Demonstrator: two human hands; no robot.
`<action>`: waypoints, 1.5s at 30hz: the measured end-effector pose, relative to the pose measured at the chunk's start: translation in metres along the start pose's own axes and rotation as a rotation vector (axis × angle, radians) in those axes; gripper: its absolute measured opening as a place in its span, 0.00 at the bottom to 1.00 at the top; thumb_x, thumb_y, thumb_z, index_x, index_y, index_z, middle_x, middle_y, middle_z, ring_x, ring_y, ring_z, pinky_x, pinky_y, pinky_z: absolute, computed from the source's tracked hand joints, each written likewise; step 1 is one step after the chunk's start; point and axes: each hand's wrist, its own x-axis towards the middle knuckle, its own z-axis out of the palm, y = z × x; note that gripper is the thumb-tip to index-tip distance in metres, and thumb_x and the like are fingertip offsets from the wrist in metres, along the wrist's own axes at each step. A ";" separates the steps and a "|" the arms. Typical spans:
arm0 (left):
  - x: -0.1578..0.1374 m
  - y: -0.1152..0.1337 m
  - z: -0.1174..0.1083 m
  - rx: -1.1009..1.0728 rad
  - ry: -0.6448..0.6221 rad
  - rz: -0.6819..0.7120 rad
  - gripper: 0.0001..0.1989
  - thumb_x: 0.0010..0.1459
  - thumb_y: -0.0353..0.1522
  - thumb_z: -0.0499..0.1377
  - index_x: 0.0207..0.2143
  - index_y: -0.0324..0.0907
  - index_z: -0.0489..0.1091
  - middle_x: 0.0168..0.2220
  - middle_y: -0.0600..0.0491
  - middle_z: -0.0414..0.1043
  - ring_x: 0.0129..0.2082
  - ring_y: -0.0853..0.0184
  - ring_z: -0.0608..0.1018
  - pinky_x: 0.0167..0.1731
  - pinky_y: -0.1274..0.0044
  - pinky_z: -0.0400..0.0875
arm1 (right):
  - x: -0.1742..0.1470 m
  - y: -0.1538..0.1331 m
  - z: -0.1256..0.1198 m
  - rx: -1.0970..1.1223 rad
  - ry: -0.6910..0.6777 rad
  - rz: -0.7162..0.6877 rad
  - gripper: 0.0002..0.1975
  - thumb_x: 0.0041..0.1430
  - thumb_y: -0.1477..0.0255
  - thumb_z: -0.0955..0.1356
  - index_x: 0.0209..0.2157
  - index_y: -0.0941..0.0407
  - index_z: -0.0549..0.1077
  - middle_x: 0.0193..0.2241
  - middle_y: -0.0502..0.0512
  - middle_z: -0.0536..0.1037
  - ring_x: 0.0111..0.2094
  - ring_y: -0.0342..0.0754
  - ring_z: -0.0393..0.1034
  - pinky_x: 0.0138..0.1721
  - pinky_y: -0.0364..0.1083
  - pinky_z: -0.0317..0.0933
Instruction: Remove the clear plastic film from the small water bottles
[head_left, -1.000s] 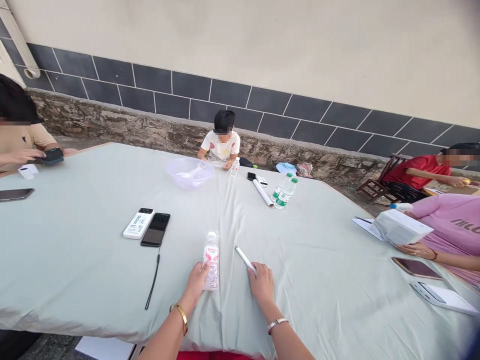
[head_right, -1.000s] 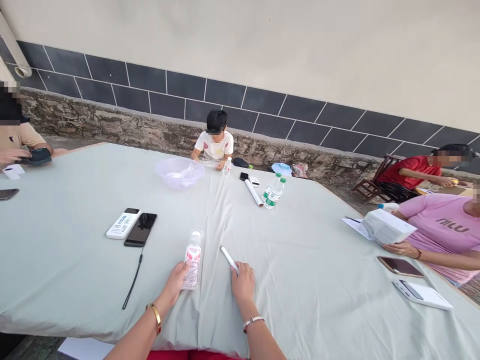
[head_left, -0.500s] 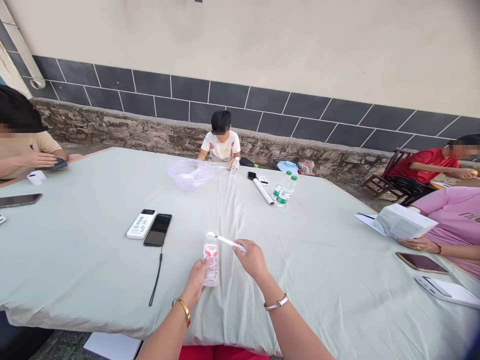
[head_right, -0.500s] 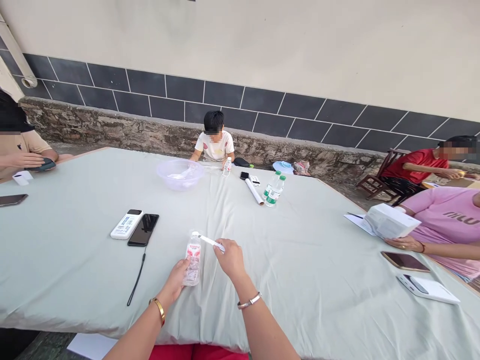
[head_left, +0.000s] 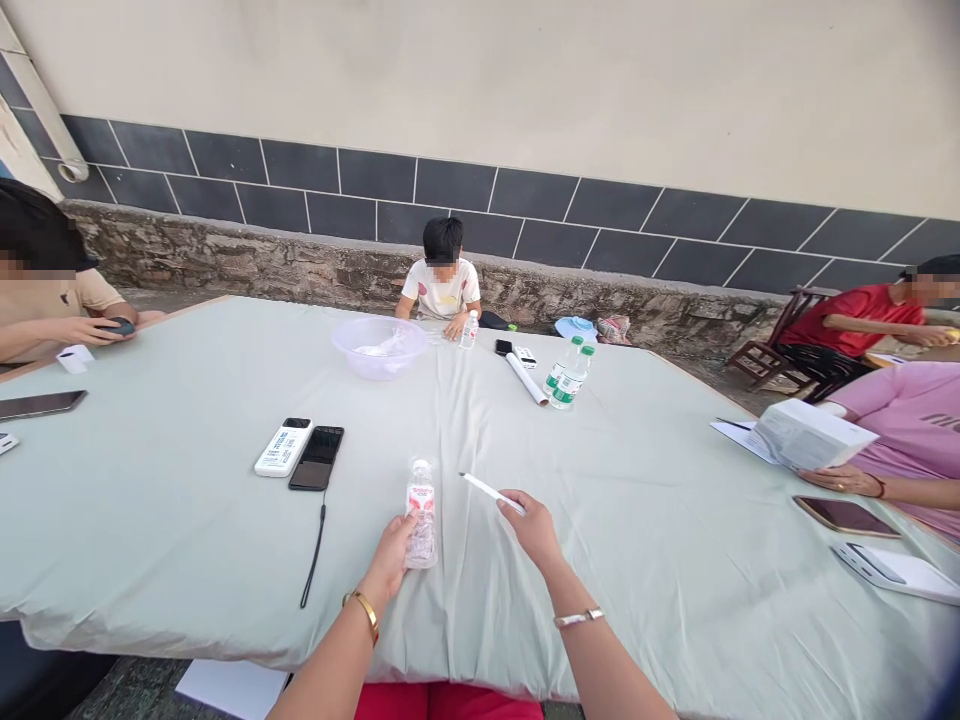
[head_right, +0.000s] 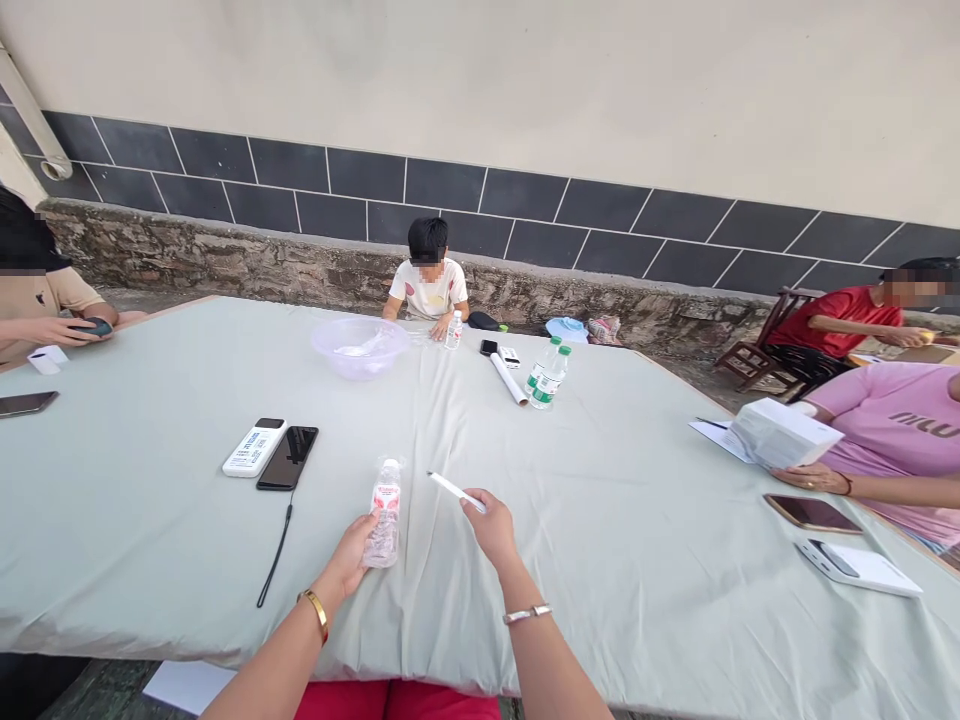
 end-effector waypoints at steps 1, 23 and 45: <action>0.000 0.000 -0.001 -0.008 -0.014 0.001 0.29 0.40 0.53 0.67 0.34 0.40 0.67 0.30 0.52 0.73 0.30 0.66 0.77 0.32 0.74 0.69 | 0.003 0.008 0.010 -0.076 0.117 0.041 0.17 0.57 0.64 0.62 0.40 0.56 0.77 0.36 0.56 0.80 0.37 0.52 0.73 0.38 0.47 0.64; 0.001 -0.016 0.016 0.315 0.329 0.204 0.28 0.43 0.54 0.62 0.33 0.40 0.65 0.31 0.48 0.75 0.32 0.60 0.78 0.30 0.72 0.68 | -0.022 -0.055 0.117 0.119 -0.007 0.091 0.11 0.60 0.61 0.60 0.28 0.52 0.63 0.24 0.49 0.72 0.26 0.47 0.68 0.28 0.44 0.56; -0.002 -0.010 0.018 0.430 0.433 0.231 0.22 0.42 0.49 0.65 0.32 0.41 0.70 0.32 0.48 0.76 0.36 0.57 0.77 0.34 0.72 0.68 | -0.007 -0.031 0.120 0.231 0.062 0.222 0.15 0.62 0.65 0.57 0.22 0.51 0.55 0.19 0.47 0.68 0.23 0.46 0.64 0.27 0.44 0.54</action>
